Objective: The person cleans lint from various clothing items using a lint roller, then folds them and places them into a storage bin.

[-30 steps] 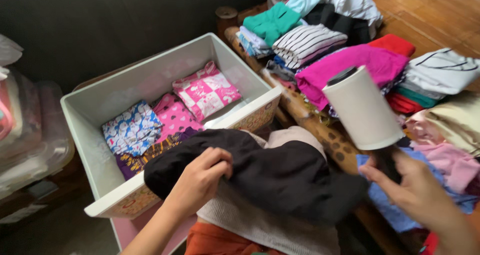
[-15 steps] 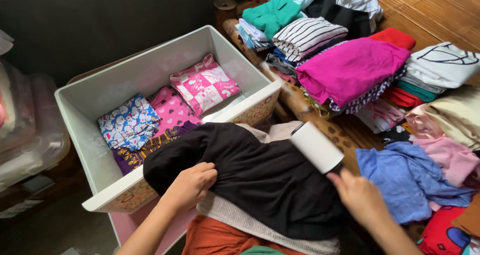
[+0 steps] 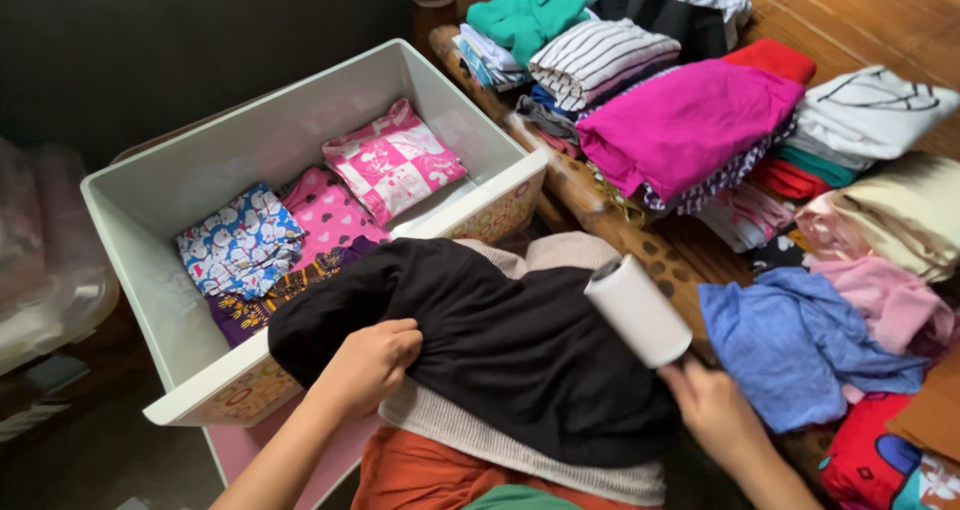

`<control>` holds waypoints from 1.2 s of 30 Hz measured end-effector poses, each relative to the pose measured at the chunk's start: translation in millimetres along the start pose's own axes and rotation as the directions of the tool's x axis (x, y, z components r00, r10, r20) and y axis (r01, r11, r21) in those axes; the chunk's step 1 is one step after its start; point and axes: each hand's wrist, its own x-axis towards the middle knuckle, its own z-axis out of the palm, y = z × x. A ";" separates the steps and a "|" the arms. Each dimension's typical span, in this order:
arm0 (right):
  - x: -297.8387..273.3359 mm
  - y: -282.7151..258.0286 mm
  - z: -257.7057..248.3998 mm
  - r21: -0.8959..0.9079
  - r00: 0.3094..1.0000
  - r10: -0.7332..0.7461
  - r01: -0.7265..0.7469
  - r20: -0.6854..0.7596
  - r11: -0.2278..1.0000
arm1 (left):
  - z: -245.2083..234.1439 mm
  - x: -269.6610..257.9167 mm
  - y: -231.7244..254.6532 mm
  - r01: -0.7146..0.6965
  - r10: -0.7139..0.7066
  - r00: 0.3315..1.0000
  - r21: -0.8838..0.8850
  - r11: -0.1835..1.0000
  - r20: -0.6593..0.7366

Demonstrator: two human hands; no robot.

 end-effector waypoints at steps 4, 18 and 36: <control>26.1 24.8 9.2 0.085 0.997 0.027 -0.021 -0.067 0.996 | -11.8 13.0 20.1 -0.024 0.025 1.000 0.143 0.989 -0.003; 5.8 6.3 -71.6 0.261 0.967 0.216 -0.177 -0.132 0.949 | 95.6 107.7 138.0 -0.002 -0.061 0.992 -0.488 0.873 -0.113; -10.0 -30.6 0.1 -0.187 0.998 0.031 -0.042 -0.059 0.981 | 64.1 55.2 59.7 0.301 -0.454 0.864 -0.496 0.814 -0.220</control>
